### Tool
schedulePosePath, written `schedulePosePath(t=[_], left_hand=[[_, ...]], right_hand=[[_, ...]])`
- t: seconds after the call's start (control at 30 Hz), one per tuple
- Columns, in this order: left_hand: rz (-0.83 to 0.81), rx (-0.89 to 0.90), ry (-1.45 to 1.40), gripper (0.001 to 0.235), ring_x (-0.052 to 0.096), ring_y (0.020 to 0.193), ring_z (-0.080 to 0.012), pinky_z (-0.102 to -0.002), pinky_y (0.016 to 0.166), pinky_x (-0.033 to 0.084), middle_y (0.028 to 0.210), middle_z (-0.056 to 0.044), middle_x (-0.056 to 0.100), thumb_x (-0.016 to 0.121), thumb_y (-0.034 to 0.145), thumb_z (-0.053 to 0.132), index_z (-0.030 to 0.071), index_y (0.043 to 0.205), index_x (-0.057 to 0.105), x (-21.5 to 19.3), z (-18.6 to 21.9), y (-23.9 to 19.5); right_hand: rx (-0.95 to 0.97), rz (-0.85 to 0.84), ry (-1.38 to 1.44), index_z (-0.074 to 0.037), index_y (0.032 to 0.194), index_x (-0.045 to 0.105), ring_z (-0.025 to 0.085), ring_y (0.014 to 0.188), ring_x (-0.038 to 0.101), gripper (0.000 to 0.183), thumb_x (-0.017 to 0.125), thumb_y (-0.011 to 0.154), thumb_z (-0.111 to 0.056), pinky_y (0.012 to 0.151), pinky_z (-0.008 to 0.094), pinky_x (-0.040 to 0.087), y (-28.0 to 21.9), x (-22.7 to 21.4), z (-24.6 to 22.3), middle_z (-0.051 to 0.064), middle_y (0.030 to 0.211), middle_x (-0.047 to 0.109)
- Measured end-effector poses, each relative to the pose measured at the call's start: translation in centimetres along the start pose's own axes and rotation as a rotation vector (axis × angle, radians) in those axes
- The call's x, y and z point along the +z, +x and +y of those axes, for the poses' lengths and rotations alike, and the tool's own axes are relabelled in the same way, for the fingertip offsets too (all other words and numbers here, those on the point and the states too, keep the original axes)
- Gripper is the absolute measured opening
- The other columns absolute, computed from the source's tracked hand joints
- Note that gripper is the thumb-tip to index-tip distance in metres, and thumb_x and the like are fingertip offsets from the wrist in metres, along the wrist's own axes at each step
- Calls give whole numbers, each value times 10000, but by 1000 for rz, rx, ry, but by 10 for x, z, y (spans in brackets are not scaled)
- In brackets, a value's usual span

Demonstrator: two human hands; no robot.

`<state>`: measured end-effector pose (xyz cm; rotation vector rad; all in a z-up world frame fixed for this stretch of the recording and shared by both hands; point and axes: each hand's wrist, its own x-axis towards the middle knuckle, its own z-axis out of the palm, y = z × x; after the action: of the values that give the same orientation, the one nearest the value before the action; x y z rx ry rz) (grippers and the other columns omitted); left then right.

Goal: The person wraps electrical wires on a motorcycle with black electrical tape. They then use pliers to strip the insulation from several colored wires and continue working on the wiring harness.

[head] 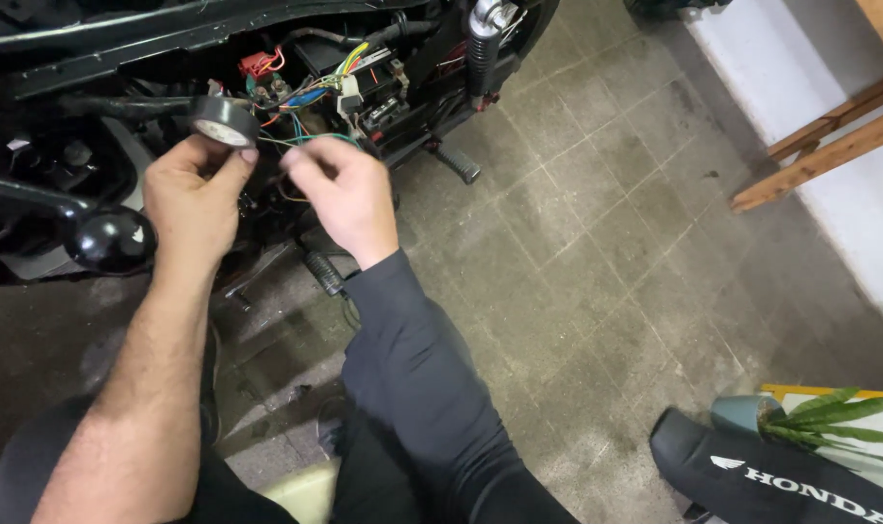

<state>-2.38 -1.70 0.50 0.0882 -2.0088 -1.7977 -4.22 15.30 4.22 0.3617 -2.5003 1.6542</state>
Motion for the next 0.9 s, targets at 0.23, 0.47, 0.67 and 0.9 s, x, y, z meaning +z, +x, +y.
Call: schedulePosePath(t=[0.23, 0.47, 0.67, 0.9], left_hand=[[-62, -127, -280, 115, 662, 896, -46, -210, 840, 531, 1010, 24, 750, 744, 992, 83, 53, 1103, 745, 1, -12, 7], [-100, -125, -181, 123, 630, 890, -57, -226, 834, 511, 1021, 6, 738, 768, 1008, 70, 35, 1125, 750, -7, -14, 11], [-96, -104, -138, 131, 653, 931, -63, -227, 869, 521, 1052, -5, 747, 773, 1003, 63, 31, 1127, 747, -8, -13, 12], [-95, -87, -142, 103, 657, 937, -77, -235, 882, 528, 1057, -15, 746, 763, 1027, 44, 19, 1126, 744, -8, -21, 11]], right_hand=[[-447, 154, -361, -142, 1190, 725, 275, 1016, 610, 380, 785, 819, -201, 919, 358, 505, 9, 6, -3, 65, 1090, 649], [-309, 241, -363, -163, 1135, 710, 257, 1008, 598, 328, 794, 830, -250, 887, 377, 495, 5, 24, -2, 46, 1114, 631], [-307, 182, -254, -118, 1021, 681, 282, 1049, 613, 211, 752, 869, -245, 912, 389, 503, 4, 33, 29, 57, 1097, 639], [-306, 254, -378, -108, 978, 692, 345, 1020, 595, 251, 741, 875, -332, 863, 438, 454, -2, 18, -9, 138, 1072, 646]])
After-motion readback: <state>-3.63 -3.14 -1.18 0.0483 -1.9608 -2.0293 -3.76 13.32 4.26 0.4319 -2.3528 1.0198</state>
